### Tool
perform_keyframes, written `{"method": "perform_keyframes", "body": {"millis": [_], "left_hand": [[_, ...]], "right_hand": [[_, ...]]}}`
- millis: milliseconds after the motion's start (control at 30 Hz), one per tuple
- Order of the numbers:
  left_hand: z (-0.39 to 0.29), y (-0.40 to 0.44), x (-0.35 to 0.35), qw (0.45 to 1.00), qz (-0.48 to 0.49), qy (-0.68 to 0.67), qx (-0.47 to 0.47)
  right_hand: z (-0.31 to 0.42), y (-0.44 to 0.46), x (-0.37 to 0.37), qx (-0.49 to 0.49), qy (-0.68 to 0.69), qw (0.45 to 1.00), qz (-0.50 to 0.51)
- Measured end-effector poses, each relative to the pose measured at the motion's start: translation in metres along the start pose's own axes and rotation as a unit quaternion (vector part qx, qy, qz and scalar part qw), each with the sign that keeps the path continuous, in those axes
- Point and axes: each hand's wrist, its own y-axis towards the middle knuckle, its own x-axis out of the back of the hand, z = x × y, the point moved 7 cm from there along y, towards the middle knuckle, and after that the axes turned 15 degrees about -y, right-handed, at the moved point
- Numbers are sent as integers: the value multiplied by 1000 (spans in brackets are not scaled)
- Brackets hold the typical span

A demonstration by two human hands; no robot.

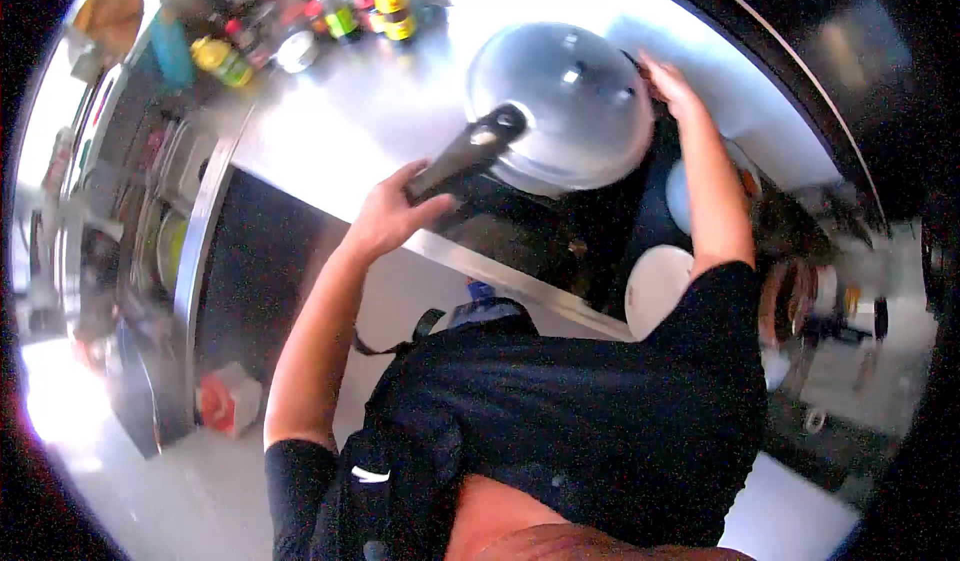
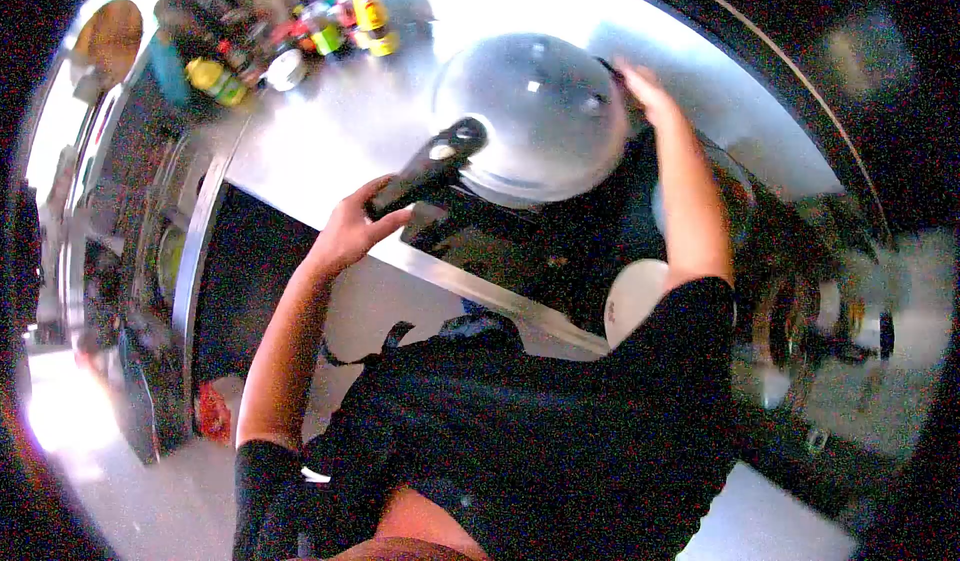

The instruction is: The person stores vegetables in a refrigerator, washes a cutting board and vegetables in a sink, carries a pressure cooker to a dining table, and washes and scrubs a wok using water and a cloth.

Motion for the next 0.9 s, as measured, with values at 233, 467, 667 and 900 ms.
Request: {"method": "perform_keyframes", "body": {"millis": [233,467,667,900], "left_hand": [[-7,26,-54,996,61,40,55],[-17,21,-75,995,43,81,39],[-22,15,-88,999,3,41,14],[-41,-29,-90,999,-52,10,-10]], "right_hand": [[-5,-16,45,40,8,999,21],[-22,5,55,86,108,989,52],[14,-15,77,96,98,988,72],[54,-22,89,150,85,983,66]]}}
